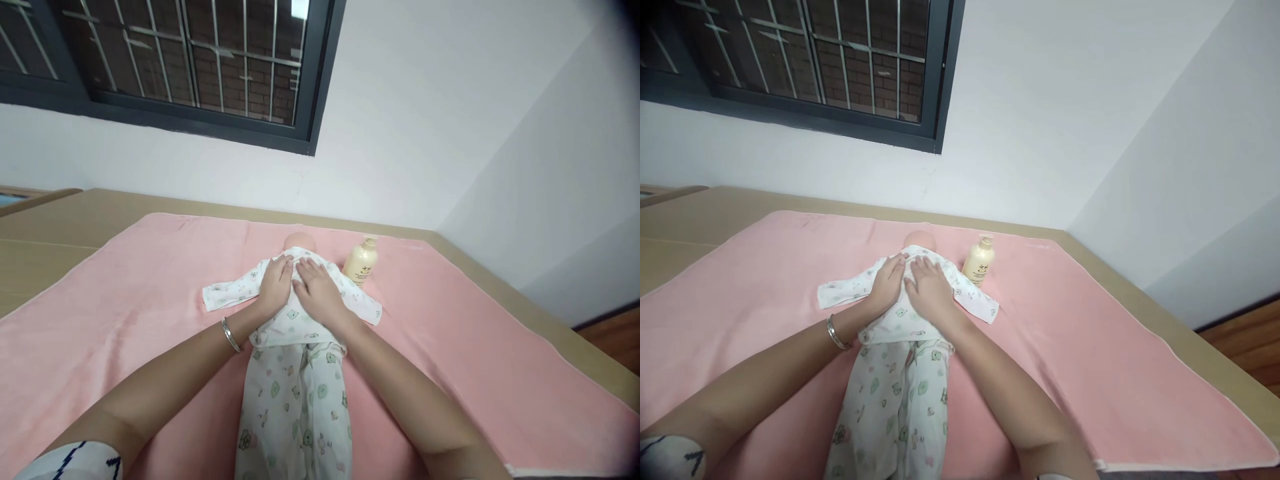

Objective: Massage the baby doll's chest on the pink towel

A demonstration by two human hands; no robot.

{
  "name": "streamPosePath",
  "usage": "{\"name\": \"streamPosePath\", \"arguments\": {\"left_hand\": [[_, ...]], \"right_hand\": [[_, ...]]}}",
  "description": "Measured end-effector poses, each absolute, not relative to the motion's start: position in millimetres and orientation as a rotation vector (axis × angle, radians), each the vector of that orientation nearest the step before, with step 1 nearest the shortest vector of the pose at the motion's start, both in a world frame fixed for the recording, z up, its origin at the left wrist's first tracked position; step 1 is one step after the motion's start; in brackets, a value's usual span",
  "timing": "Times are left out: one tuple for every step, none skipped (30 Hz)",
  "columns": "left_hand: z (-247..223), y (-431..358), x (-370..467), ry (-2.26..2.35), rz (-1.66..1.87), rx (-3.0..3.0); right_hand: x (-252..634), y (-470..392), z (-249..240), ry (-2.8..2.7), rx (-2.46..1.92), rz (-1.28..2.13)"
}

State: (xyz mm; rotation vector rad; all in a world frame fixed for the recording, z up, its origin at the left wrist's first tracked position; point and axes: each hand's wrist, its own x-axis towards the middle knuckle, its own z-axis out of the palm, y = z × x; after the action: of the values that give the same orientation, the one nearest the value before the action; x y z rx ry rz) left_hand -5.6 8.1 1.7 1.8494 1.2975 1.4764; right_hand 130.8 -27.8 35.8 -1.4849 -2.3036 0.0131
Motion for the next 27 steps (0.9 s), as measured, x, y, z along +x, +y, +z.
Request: {"name": "streamPosePath", "arguments": {"left_hand": [[1,8,-5,1.313,1.469,1.854],[1,9,-5,1.331,1.458,1.857],[0,9,-4,1.353,1.442,1.861],[0,9,-3,1.374,1.421,1.869],[0,9,-3,1.395,1.396,1.883],[0,9,-3,1.418,1.370,1.908],[-1,9,-2,1.445,1.343,1.940],[-1,10,-2,1.479,1.319,1.973],[-1,10,-2,1.519,1.294,2.006],[-2,10,-2,1.561,1.268,2.036],[-2,10,-3,1.598,1.239,2.065],[-1,9,-3,1.627,1.208,2.095],[0,8,-3,1.646,1.173,2.129],[1,7,-3,1.660,1.134,2.167],[2,5,-2,1.674,1.093,2.206],[3,2,-2,1.692,1.055,2.242],[5,-1,-1,1.710,1.023,2.276],[6,-4,0,1.725,0.998,2.306],[7,-7,1,1.734,0.981,2.331],[8,-9,2,1.737,0.972,2.349],[9,-11,3,1.733,0.967,2.359],[10,-12,3,1.729,0.962,2.357],[12,-12,3,1.724,0.954,2.346],[14,-10,2,1.716,0.939,2.328],[16,-7,0,1.704,0.919,2.308],[18,-3,-2,1.686,0.895,2.288],[21,1,-5,1.665,0.870,2.269]], "right_hand": [[139,-18,36,-2.255,-1.559,0.047],[147,-10,36,-2.215,-1.634,0.074],[153,-4,36,-2.183,-1.698,0.092],[156,-1,37,-2.163,-1.748,0.095],[158,0,37,-2.152,-1.784,0.085],[156,-3,38,-2.144,-1.808,0.061],[152,-8,39,-2.144,-1.814,0.026],[146,-15,39,-2.157,-1.799,-0.013],[140,-22,40,-2.180,-1.764,-0.048],[133,-30,41,-2.215,-1.707,-0.072],[128,-35,42,-2.251,-1.645,-0.081],[124,-39,43,-2.278,-1.592,-0.074],[122,-41,43,-2.285,-1.566,-0.048],[122,-40,44,-2.274,-1.572,-0.005],[124,-36,44,-2.254,-1.599,0.049],[129,-31,43,-2.234,-1.629,0.111],[134,-25,42,-2.219,-1.650,0.174],[139,-18,41,-2.209,-1.658,0.233],[145,-11,39,-2.204,-1.655,0.282],[149,-5,38,-2.197,-1.649,0.317],[153,-1,36,-2.186,-1.648,0.336],[155,2,35,-2.175,-1.653,0.337],[155,3,35,-2.167,-1.665,0.322],[154,1,35,-2.164,-1.678,0.293],[151,-3,36,-2.164,-1.693,0.252],[147,-9,37,-2.166,-1.706,0.206],[141,-16,38,-2.171,-1.718,0.156]]}}
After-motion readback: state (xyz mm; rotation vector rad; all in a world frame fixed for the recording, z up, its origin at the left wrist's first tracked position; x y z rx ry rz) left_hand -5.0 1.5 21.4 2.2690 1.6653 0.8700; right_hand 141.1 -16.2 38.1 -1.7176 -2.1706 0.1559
